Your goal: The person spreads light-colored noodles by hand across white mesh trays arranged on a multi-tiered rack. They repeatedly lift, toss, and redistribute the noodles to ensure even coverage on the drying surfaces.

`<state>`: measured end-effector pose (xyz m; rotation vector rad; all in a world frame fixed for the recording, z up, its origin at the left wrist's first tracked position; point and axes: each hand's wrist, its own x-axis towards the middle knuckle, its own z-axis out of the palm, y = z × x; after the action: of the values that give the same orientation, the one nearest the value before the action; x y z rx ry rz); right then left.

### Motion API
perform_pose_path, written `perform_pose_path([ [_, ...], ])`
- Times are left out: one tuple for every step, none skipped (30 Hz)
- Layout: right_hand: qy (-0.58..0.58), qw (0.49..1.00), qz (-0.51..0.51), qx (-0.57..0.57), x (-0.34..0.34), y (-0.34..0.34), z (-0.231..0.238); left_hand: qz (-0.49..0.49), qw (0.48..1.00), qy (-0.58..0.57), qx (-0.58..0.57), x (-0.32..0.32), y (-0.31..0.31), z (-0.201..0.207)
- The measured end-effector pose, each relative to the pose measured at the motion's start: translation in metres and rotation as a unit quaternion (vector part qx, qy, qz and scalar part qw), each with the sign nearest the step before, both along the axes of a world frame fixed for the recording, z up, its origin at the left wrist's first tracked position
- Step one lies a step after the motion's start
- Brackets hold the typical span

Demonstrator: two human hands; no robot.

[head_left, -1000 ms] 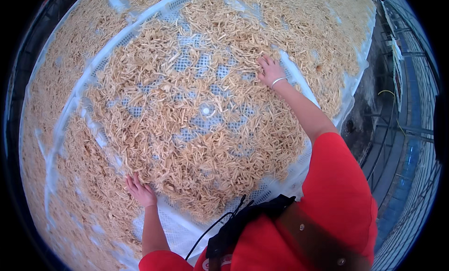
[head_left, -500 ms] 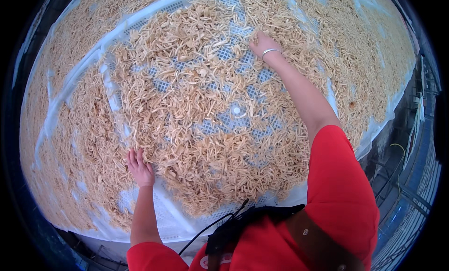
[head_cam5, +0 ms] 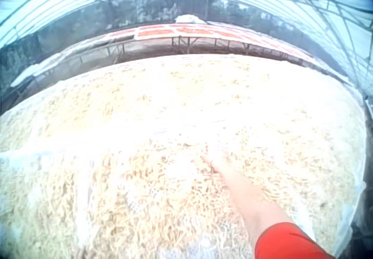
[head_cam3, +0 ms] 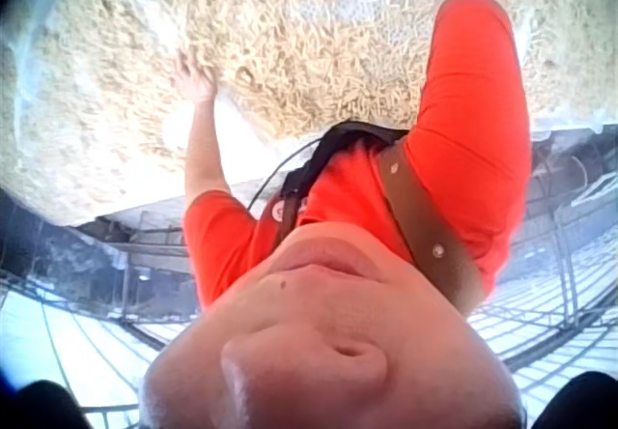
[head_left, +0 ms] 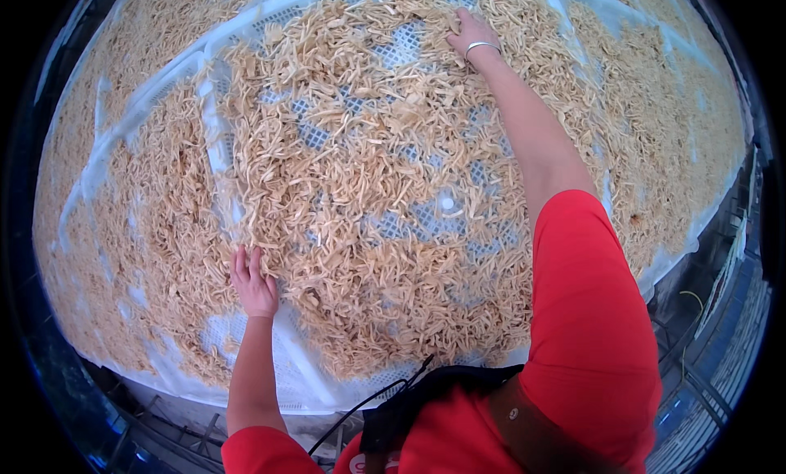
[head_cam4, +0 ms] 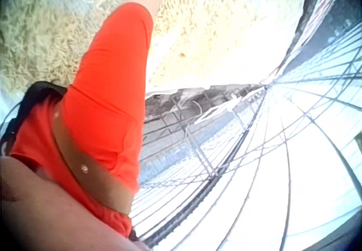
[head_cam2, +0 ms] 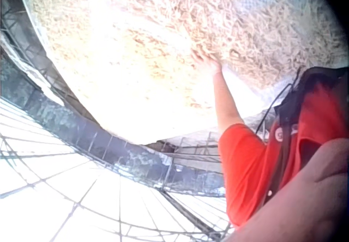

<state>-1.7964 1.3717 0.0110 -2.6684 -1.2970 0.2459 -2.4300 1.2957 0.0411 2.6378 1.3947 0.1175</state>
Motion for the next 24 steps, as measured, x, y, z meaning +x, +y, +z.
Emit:
perform_pose_path([
  [-0.052, 0.997, -0.048, 0.034, 0.020, -0.026, -0.004, -0.005, 1.000, -0.006, 0.000, 0.003, 0.003, 0.000],
  [-0.088, 0.996, -0.029, -0.005, 0.016, -0.051, -0.011, -0.008, 1.000, -0.007, -0.004, 0.003, 0.000, 0.001],
  [-0.125, 0.991, -0.009, -0.039, 0.006, -0.080, -0.014, -0.007, 1.000, -0.005, -0.001, 0.000, -0.001, -0.001],
  [-0.166, 0.983, 0.005, -0.074, 0.003, -0.105, -0.010, -0.008, 1.000, -0.007, 0.007, 0.002, 0.002, -0.002],
  [-0.171, 0.982, 0.048, -0.064, 0.003, -0.126, -0.005, -0.009, 1.000, -0.007, 0.010, 0.002, 0.001, -0.001],
  [-0.177, 0.978, 0.089, -0.061, 0.005, -0.154, 0.000, -0.013, 1.000, -0.008, 0.008, 0.001, -0.002, -0.002],
  [-0.180, 0.973, 0.130, -0.058, 0.006, -0.182, 0.005, -0.021, 1.000, 0.000, 0.019, -0.003, -0.004, -0.002],
  [-0.180, 0.975, 0.096, -0.092, 0.014, -0.211, 0.015, -0.025, 0.999, -0.007, 0.024, -0.005, -0.006, -0.006],
  [-0.180, 0.974, 0.060, -0.121, 0.024, -0.241, 0.025, -0.030, 0.999, -0.013, 0.033, -0.007, -0.005, -0.008],
  [-0.178, 0.972, 0.025, -0.150, 0.030, -0.268, 0.033, -0.033, 0.998, -0.020, 0.041, -0.008, -0.004, -0.011],
  [-0.196, 0.965, 0.022, -0.171, 0.021, -0.294, 0.040, -0.040, 0.998, -0.017, 0.045, -0.008, -0.005, -0.009],
  [-0.182, 0.970, 0.004, -0.162, 0.018, -0.314, 0.046, -0.040, 0.998, -0.012, 0.042, -0.007, -0.006, -0.010],
  [-0.169, 0.974, -0.013, -0.153, 0.016, -0.334, 0.053, -0.038, 0.999, -0.007, 0.039, -0.004, -0.008, -0.012],
  [-0.154, 0.978, -0.028, -0.139, 0.008, -0.350, 0.062, -0.034, 0.999, 0.001, 0.040, -0.005, -0.007, -0.009],
  [-0.180, 0.974, -0.080, -0.108, -0.004, -0.371, 0.067, -0.032, 0.999, 0.016, 0.039, -0.006, -0.007, -0.008],
  [-0.169, 0.972, -0.130, -0.097, -0.008, -0.393, 0.066, -0.037, 0.998, 0.013, 0.039, -0.005, -0.004, -0.009],
  [-0.161, 0.967, -0.176, -0.086, -0.016, -0.422, 0.061, -0.039, 0.998, 0.009, 0.038, -0.006, -0.004, -0.009],
  [-0.150, 0.962, -0.216, -0.074, -0.022, -0.442, 0.060, -0.035, 0.999, 0.007, 0.038, -0.006, -0.005, -0.010],
  [-0.131, 0.955, -0.224, -0.143, -0.034, -0.452, 0.064, -0.022, 0.998, 0.033, 0.050, -0.009, -0.008, -0.011],
  [-0.109, 0.945, -0.224, -0.213, -0.051, -0.459, 0.066, -0.004, 0.996, 0.065, 0.061, -0.014, -0.007, -0.012],
  [-0.099, 0.933, -0.225, -0.264, -0.063, -0.465, 0.070, 0.019, 0.992, 0.111, 0.051, -0.006, -0.009, -0.008],
  [-0.085, 0.916, -0.226, -0.319, -0.077, -0.471, 0.073, 0.020, 0.989, 0.137, 0.060, 0.008, -0.012, 0.001],
  [-0.120, 0.919, -0.205, -0.314, -0.092, -0.470, 0.076, 0.052, 0.986, 0.139, 0.082, 0.018, -0.020, 0.004],
  [-0.161, 0.920, -0.192, -0.301, -0.105, -0.461, 0.075, 0.058, 0.994, 0.051, 0.075, 0.031, -0.033, 0.012],
])
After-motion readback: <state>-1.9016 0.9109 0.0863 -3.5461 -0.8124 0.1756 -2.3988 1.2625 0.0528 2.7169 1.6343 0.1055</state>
